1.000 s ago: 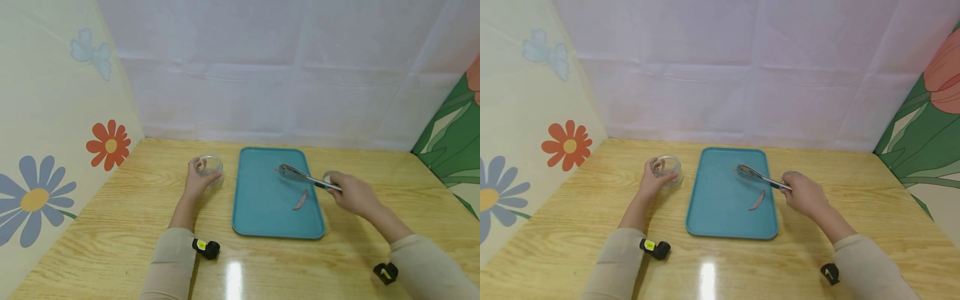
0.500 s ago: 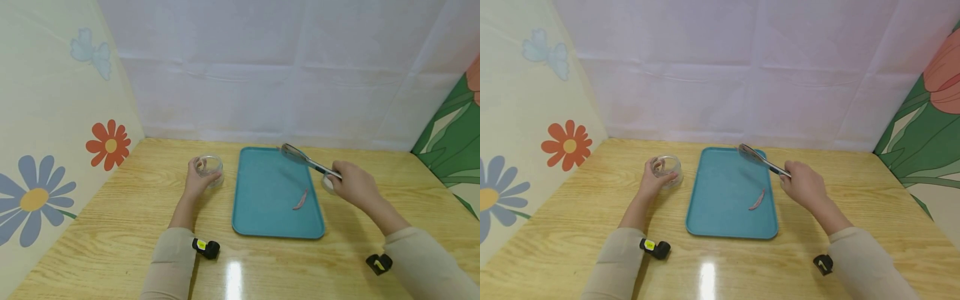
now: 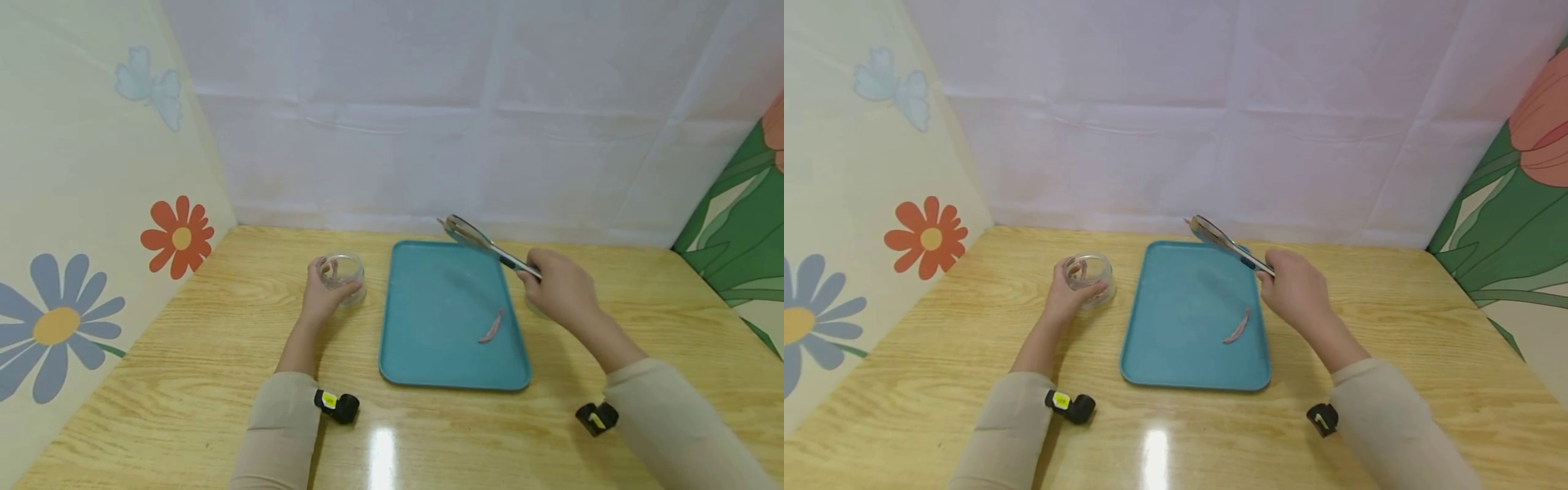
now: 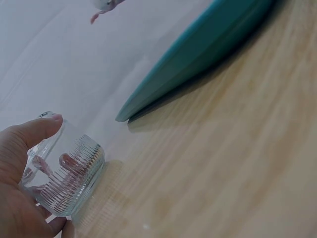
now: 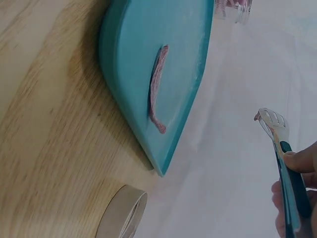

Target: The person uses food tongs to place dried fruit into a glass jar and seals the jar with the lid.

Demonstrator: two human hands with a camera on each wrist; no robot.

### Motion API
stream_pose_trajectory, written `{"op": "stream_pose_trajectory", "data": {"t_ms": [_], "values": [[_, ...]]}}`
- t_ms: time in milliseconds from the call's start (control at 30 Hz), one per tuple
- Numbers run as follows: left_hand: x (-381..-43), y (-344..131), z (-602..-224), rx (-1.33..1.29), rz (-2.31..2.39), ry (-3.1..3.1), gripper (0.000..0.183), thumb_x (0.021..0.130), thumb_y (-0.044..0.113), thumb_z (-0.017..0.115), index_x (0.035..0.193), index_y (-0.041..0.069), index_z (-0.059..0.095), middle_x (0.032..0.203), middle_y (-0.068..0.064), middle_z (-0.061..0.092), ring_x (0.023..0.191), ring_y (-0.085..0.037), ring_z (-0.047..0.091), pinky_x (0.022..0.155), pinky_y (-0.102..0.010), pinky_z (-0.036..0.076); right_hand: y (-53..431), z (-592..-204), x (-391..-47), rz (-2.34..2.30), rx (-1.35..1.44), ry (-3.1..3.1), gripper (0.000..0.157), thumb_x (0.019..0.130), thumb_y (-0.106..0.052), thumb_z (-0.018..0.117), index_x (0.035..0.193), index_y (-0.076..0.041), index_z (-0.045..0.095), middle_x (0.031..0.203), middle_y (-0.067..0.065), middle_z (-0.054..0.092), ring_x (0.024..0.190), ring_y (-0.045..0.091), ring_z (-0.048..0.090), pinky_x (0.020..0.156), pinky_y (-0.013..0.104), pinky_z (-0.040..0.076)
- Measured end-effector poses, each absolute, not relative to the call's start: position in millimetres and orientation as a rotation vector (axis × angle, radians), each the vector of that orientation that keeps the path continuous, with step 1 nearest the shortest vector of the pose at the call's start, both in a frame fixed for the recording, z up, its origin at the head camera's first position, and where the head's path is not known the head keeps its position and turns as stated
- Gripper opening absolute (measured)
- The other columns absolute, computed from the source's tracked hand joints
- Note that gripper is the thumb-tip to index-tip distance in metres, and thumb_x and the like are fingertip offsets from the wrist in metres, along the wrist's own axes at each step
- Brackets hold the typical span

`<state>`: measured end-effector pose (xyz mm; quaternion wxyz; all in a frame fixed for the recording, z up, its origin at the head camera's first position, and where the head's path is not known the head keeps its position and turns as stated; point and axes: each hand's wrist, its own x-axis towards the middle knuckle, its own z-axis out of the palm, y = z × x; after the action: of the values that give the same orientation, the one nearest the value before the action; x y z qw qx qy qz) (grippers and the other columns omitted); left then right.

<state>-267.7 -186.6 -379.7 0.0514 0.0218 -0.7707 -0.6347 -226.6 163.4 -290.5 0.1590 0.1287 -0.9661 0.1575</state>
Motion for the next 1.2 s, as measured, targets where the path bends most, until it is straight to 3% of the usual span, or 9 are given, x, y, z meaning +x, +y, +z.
{"op": "stream_pose_trajectory", "data": {"t_ms": [733,1033,1200], "values": [[-268.7,-188.8,-381.4,0.081,-1.951,-2.328,0.091,0.071,0.020,0.072,0.135,0.008,0.009,0.135,-0.016,0.018,0.123,-0.033,0.019,0.095,-0.040,0.027,101.7,-285.8,-229.0,0.551,0.485,-2.645,0.021,0.083,-0.018,0.058,0.071,-0.011,0.043,0.063,0.003,0.043,0.050,0.018,0.036,0.041,0.030,0.028],[-270.1,-187.5,-385.9,0.051,-1.899,-2.314,0.098,0.064,0.037,0.075,0.134,0.011,0.012,0.133,-0.018,0.020,0.121,-0.037,0.021,0.094,-0.041,0.028,86.4,-285.5,-227.1,0.556,0.492,-2.666,0.020,0.083,-0.021,0.059,0.071,-0.012,0.046,0.062,0.002,0.044,0.051,0.017,0.038,0.041,0.029,0.029],[-270.5,-187.8,-386.1,0.061,-1.896,-2.319,0.097,0.065,0.034,0.075,0.135,0.011,0.011,0.133,-0.018,0.020,0.121,-0.036,0.021,0.094,-0.040,0.029,80.6,-285.2,-227.2,0.559,0.524,-2.701,0.020,0.084,-0.021,0.057,0.071,-0.011,0.045,0.063,0.001,0.043,0.053,0.017,0.038,0.042,0.029,0.030]]}}
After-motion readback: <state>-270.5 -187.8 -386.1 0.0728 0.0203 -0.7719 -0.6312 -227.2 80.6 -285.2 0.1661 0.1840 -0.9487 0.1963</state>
